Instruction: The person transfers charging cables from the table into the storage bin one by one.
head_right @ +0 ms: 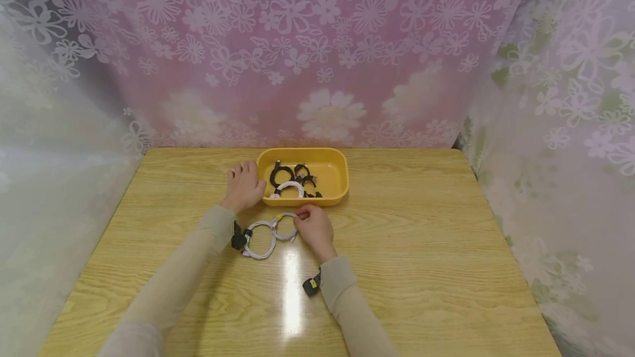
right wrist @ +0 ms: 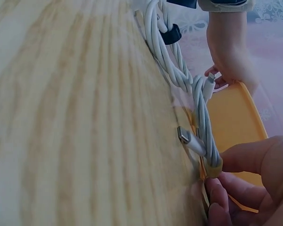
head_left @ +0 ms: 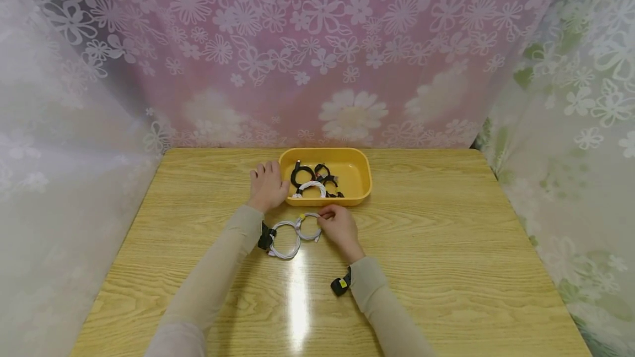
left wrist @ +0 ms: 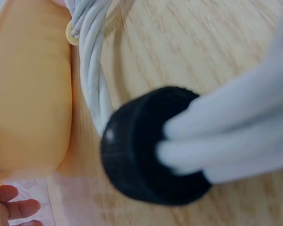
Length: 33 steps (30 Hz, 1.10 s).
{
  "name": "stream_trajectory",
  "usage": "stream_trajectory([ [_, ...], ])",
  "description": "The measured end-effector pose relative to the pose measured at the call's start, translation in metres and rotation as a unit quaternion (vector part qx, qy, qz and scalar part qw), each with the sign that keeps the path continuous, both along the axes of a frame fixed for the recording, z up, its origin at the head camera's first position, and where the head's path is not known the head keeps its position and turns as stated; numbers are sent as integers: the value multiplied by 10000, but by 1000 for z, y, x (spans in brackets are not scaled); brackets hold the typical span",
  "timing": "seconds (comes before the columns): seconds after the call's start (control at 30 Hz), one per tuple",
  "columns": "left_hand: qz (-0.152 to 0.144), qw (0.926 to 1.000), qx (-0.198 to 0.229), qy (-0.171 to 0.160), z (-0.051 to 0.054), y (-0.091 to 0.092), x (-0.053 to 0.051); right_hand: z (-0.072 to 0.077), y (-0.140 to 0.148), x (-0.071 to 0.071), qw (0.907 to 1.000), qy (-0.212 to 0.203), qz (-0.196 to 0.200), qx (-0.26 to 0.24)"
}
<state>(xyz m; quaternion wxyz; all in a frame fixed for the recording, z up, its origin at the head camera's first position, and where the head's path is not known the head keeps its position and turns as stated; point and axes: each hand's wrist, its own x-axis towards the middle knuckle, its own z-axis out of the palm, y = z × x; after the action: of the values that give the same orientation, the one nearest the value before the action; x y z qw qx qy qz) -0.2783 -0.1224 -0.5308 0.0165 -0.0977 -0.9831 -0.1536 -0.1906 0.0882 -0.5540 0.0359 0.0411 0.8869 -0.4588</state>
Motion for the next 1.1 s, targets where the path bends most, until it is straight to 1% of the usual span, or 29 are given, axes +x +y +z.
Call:
stream_trajectory([
  [0.13,17,10000,19,-14,0,0,0,-2,0,-1,10000,-26,-28,91],
  [0.27,37,10000,42,-28,0,1,0,-1,1,0,10000,-34,-46,33],
  [0.47,32,10000,37,-58,0,1,0,-2,3,1,9996,70,-169,-208],
  [0.63,45,10000,31,-49,0,1,0,-1,5,2,9987,185,-173,-448],
  [0.73,45,10000,33,-23,-1,0,-1,-2,5,2,9993,218,-78,-299],
  [0.83,33,10000,48,1,-1,0,-1,-3,3,2,9996,283,28,41],
  [0.93,40,10000,33,14,-1,1,0,-3,2,3,9989,351,46,295],
  [1.0,49,10000,11,12,-1,1,0,-4,2,3,9988,374,25,319],
  [1.1,69,10000,7,-5,0,1,0,-6,3,2,9993,350,-66,100],
])
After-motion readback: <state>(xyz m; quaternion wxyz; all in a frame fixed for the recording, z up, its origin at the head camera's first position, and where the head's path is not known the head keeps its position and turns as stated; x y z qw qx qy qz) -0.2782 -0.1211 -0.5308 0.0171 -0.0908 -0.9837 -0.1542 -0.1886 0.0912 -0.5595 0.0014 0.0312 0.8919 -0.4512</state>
